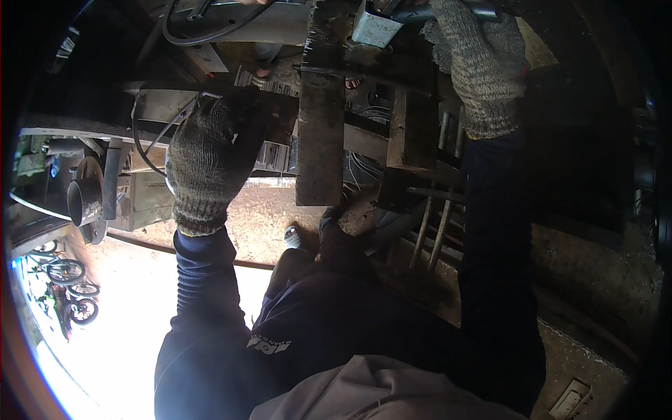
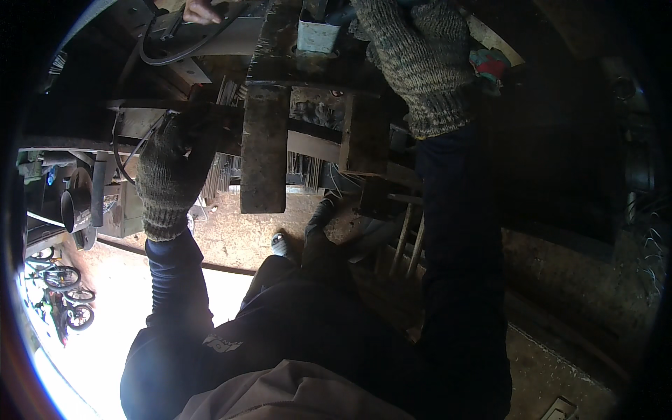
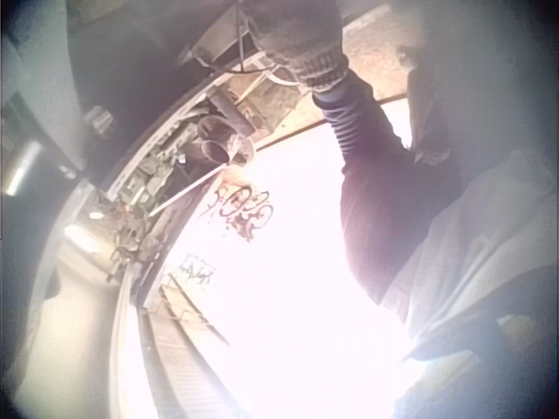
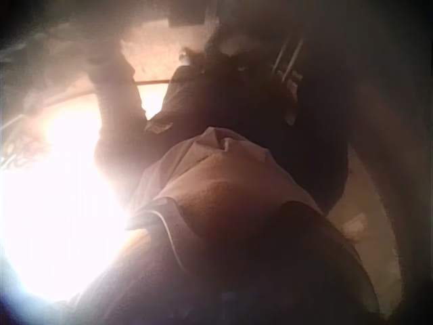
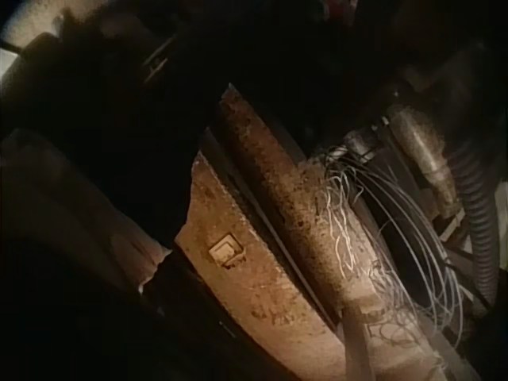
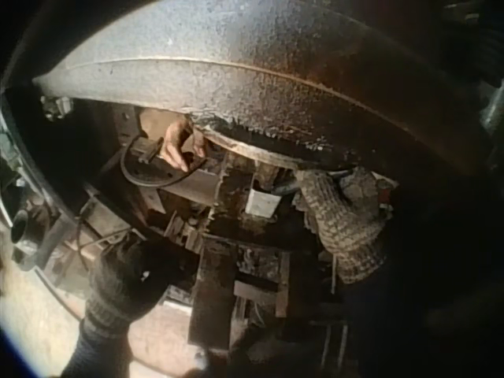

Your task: The person assembles metal components on a work table, fitting a spring over a vertical metal rod and positioning a flat metal plate.

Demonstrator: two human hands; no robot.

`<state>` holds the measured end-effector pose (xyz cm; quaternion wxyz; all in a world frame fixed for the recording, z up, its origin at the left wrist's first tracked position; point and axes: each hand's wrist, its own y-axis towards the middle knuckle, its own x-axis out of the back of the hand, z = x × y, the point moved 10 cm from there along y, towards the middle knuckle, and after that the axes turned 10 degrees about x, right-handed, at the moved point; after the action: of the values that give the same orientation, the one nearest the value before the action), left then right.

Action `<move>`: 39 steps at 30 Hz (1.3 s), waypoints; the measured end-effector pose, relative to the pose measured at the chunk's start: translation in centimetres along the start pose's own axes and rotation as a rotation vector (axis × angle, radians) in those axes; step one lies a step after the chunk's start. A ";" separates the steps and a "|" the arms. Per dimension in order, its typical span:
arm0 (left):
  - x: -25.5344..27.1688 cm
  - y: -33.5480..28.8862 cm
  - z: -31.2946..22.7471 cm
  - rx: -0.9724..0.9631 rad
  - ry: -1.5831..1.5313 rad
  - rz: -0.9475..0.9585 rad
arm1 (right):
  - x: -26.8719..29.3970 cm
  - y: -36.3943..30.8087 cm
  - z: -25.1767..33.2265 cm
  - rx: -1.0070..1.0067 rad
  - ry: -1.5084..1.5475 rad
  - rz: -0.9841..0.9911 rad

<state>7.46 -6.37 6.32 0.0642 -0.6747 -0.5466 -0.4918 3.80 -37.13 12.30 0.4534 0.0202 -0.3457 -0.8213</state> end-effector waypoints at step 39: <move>-0.5 0.1 0.0 -0.019 -0.053 0.018 | -0.1 0.4 0.9 0.111 0.104 -0.067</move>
<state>7.56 -6.68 5.99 0.0475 -0.6928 -0.5375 -0.4784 3.80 -36.73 13.20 0.4414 0.0995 -0.3655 -0.8134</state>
